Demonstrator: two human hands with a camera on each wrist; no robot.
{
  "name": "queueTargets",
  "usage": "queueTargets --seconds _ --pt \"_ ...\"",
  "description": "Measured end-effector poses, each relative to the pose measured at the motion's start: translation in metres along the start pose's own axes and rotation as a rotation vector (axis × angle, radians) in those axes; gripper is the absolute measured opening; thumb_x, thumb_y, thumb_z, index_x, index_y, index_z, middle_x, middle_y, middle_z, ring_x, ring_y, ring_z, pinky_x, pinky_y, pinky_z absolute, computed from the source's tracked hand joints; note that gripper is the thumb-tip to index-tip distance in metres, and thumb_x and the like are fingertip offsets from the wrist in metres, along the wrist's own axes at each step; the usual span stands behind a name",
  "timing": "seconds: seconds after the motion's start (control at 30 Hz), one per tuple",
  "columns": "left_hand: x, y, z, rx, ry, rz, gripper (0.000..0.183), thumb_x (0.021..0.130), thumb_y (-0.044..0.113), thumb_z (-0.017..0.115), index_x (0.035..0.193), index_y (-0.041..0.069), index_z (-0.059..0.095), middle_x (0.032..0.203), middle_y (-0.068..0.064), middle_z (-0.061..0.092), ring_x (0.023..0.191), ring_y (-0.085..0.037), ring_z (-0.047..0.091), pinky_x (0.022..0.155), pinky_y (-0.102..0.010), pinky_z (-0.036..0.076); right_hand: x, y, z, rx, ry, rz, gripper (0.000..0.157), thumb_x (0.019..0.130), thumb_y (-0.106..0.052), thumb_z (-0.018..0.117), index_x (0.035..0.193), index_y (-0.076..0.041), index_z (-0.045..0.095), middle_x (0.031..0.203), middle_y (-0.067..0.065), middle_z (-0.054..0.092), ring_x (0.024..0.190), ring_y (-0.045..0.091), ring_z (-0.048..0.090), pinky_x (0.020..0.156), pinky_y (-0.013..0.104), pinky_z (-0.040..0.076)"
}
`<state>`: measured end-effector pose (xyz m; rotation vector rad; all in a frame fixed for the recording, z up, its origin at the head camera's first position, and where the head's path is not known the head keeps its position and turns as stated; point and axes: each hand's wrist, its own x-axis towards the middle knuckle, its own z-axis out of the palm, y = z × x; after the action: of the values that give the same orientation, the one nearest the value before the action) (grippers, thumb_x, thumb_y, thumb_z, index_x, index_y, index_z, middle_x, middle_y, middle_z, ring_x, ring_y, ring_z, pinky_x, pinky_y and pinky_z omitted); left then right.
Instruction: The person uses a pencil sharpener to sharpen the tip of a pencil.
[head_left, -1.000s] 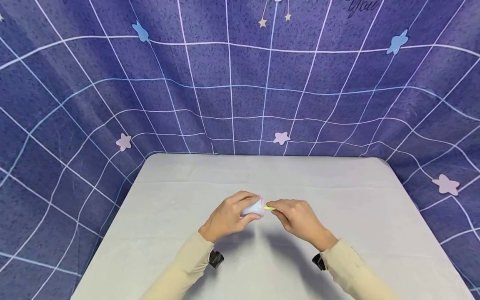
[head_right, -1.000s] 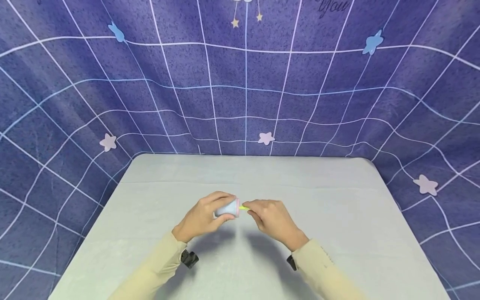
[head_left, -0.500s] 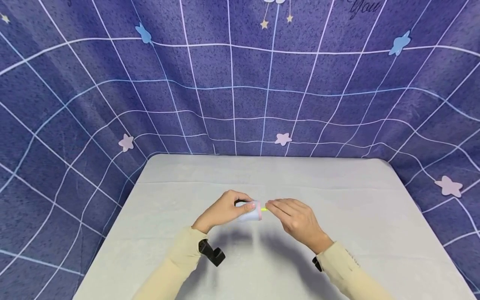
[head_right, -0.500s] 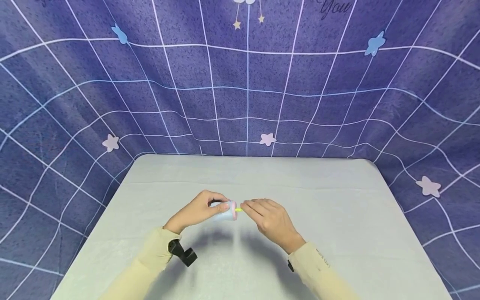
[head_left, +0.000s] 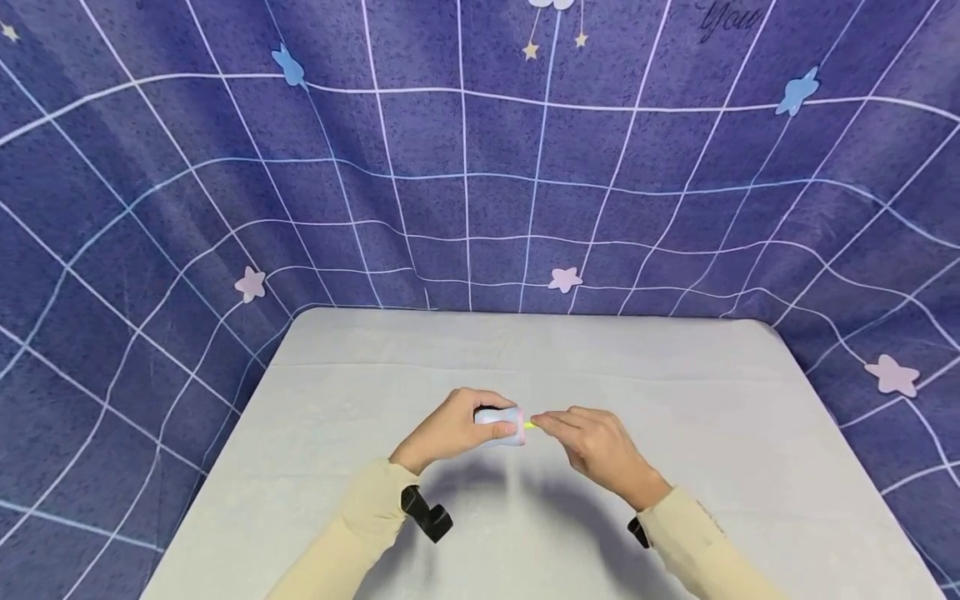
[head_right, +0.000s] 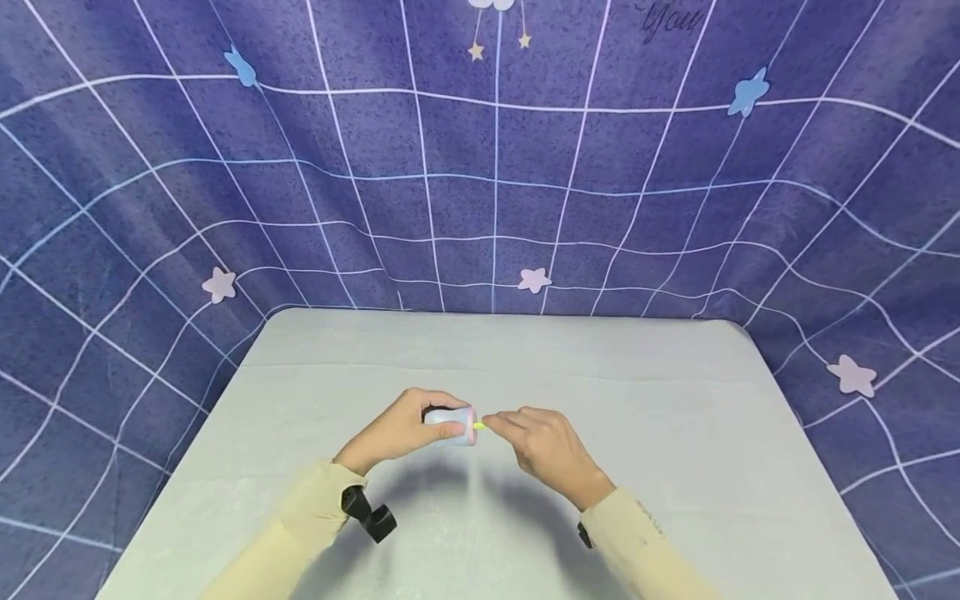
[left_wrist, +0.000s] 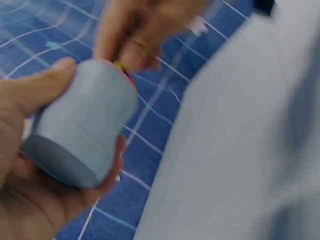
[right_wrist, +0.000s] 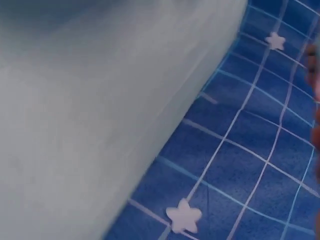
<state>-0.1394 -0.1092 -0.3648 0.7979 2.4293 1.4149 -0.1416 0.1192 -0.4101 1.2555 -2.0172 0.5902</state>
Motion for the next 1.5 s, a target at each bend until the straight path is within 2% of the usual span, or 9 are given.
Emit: queueTargets --seconds 0.13,0.23,0.37,0.47,0.6,0.77,0.93,1.13,1.5 --pt "-0.003 -0.02 0.009 0.164 0.045 0.156 0.039 0.077 0.029 0.07 0.107 0.005 0.064 0.093 0.0 0.064 0.077 -0.006 0.055 0.067 -0.02 0.047 0.007 0.0 -0.004 0.486 -0.285 0.308 0.02 0.08 0.002 0.06 0.097 -0.006 0.068 0.081 0.001 0.069 0.059 0.004 0.057 0.051 0.019 0.047" --pt "-0.011 -0.023 0.015 0.36 0.092 0.328 0.042 0.073 0.032 0.072 0.105 0.005 0.065 0.095 0.001 0.063 0.082 -0.007 0.057 0.072 -0.016 0.047 0.011 0.005 -0.005 0.886 -0.475 0.578 0.016 0.085 -0.001 0.056 0.097 -0.003 0.067 0.076 0.01 0.067 0.049 0.003 0.048 0.04 0.019 0.041" --pt "-0.014 -0.024 0.022 0.583 0.195 0.539 0.042 0.069 0.029 0.076 0.101 0.004 0.066 0.1 -0.003 0.063 0.091 -0.012 0.059 0.081 -0.017 0.046 0.009 0.012 -0.007 1.074 -0.591 0.72 0.017 0.088 -0.003 0.052 0.098 -0.001 0.065 0.073 0.014 0.065 0.045 0.01 0.049 0.034 0.021 0.037" --pt "-0.008 -0.023 0.026 0.643 0.233 0.585 0.042 0.069 0.028 0.076 0.101 0.004 0.065 0.102 -0.004 0.063 0.094 -0.014 0.059 0.084 -0.019 0.046 0.006 0.014 -0.009 0.995 -0.564 0.742 0.017 0.089 -0.005 0.052 0.099 -0.002 0.065 0.076 0.009 0.066 0.05 0.014 0.055 0.039 0.024 0.042" --pt "-0.002 -0.023 0.025 0.626 0.237 0.511 0.04 0.073 0.029 0.073 0.104 0.005 0.064 0.102 -0.003 0.062 0.093 -0.013 0.058 0.08 -0.02 0.047 0.003 0.009 -0.007 0.77 -0.446 0.682 0.017 0.087 -0.008 0.056 0.101 -0.005 0.065 0.086 0.006 0.068 0.063 0.009 0.06 0.054 0.023 0.05" --pt "0.001 -0.023 0.019 0.497 0.222 0.355 0.039 0.077 0.028 0.07 0.108 0.005 0.062 0.1 -0.001 0.062 0.085 -0.009 0.058 0.071 -0.019 0.048 0.001 0.003 -0.002 0.286 -0.238 0.407 0.023 0.077 -0.013 0.07 0.1 -0.014 0.068 0.091 -0.004 0.068 0.07 0.003 0.061 0.057 0.022 0.049" --pt "0.006 -0.018 0.015 0.298 0.104 0.148 0.034 0.081 0.024 0.066 0.111 0.007 0.062 0.102 -0.001 0.063 0.081 -0.007 0.056 0.069 -0.021 0.046 -0.003 0.004 -0.001 -0.051 -0.1 0.174 0.027 0.07 -0.002 0.071 0.094 -0.014 0.068 0.086 -0.005 0.068 0.071 0.011 0.064 0.058 0.026 0.05" --pt "0.009 -0.015 0.015 0.122 0.015 -0.014 0.038 0.076 0.028 0.071 0.11 0.012 0.063 0.096 0.002 0.064 0.076 -0.008 0.055 0.067 -0.023 0.047 -0.006 0.006 -0.002 -0.153 0.006 0.05 0.02 0.085 -0.004 0.049 0.093 -0.011 0.067 0.087 -0.004 0.068 0.067 0.011 0.062 0.057 0.025 0.05" --pt "0.008 -0.017 0.004 -0.017 -0.036 -0.056 0.034 0.075 0.032 0.071 0.104 0.015 0.066 0.086 0.005 0.065 0.073 -0.008 0.057 0.064 -0.024 0.049 -0.002 0.004 0.004 -0.185 0.17 -0.095 0.021 0.091 -0.01 0.048 0.094 -0.005 0.068 0.088 0.003 0.068 0.069 0.014 0.063 0.059 0.025 0.05"
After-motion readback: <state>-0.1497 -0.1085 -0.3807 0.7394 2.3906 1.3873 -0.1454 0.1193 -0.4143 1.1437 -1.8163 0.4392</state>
